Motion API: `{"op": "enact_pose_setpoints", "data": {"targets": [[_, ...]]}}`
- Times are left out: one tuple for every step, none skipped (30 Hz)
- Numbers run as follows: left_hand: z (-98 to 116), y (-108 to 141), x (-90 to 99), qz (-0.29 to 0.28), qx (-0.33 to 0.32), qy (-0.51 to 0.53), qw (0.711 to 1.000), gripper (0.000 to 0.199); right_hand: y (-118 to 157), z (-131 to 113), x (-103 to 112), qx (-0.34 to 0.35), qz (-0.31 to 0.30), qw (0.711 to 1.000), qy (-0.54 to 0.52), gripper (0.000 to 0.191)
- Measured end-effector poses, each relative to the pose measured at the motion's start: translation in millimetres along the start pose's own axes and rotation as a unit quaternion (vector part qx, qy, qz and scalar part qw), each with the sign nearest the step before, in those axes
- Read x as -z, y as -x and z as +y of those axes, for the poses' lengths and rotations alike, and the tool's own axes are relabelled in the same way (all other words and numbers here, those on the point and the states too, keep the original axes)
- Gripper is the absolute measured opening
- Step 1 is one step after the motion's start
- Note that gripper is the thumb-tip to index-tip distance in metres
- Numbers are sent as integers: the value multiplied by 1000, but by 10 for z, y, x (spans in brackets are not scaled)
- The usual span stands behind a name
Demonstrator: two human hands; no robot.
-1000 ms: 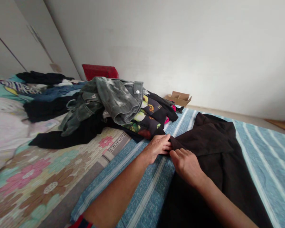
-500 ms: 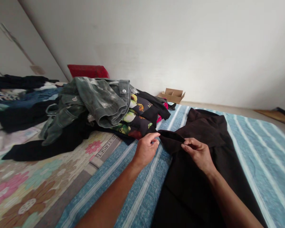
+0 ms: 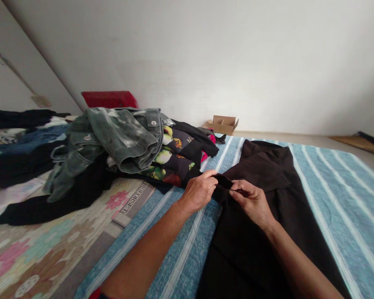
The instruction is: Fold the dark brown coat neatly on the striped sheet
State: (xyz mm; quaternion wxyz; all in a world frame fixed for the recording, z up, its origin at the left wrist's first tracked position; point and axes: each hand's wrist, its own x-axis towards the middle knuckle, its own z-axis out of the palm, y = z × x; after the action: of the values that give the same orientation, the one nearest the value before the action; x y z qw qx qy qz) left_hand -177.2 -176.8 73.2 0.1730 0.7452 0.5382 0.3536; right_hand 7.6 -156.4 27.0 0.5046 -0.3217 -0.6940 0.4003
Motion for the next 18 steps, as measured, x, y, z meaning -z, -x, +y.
{"op": "enact_pose_setpoints", "data": {"targets": [[5, 0, 13, -16, -27, -20, 999, 18, 2, -30, -7, 14, -9, 1000, 12, 11], [7, -2, 26, -39, -60, -49, 996, 20, 5, -62, -12, 25, -20, 999, 23, 10], [7, -9, 37, -59, -90, -72, 992, 22, 7, -95, -18, 34, -31, 998, 33, 10], [5, -20, 46, -61, -105, -75, 990, 22, 10, -127, -22, 41, -42, 997, 43, 10], [-1, -35, 51, -59, -117, -69, 989, 23, 12, -154, -25, 48, -53, 996, 51, 10], [-8, -52, 51, -54, -127, -60, 989, 23, 13, -176, -27, 53, -62, 995, 57, 10], [-18, -69, 47, -46, -133, -51, 989, 23, 14, -192, -28, 58, -68, 994, 61, 9], [-29, -85, 39, -37, -136, -44, 989, 24, 14, -201, -28, 61, -71, 994, 62, 9], [-41, -99, 29, -30, -137, -39, 989, 24, 14, -205, -29, 63, -72, 993, 63, 8], [-53, -111, 18, -27, -137, -36, 990, 24, 14, -204, -29, 65, -72, 993, 62, 7], [-66, -120, 8, -27, -138, -33, 990, 24, 14, -200, -29, 65, -72, 993, 62, 7], [-78, -127, 0, -29, -139, -29, 989, 23, 13, -196, -29, 66, -71, 993, 62, 7], [-91, -132, -6, -31, -141, -26, 989, 23, 13, -192, -28, 68, -71, 993, 64, 8], [-103, -137, -9, -30, -142, -22, 989, 23, 14, -189, -27, 71, -70, 993, 68, 8], [-114, -142, -10, -27, -141, -18, 989, 22, 15, -190, -25, 75, -69, 992, 75, 8], [-124, -147, -8, -23, -139, -15, 990, 21, 17, -193, -23, 81, -70, 991, 86, 9], [-131, -153, -3, -21, -137, -13, 990, 21, 20, -200, -21, 89, -74, 988, 103, 9], [-136, -158, 4, -21, -135, -12, 991, 20, 24, -209, -20, 99, -80, 984, 126, 10]]}}
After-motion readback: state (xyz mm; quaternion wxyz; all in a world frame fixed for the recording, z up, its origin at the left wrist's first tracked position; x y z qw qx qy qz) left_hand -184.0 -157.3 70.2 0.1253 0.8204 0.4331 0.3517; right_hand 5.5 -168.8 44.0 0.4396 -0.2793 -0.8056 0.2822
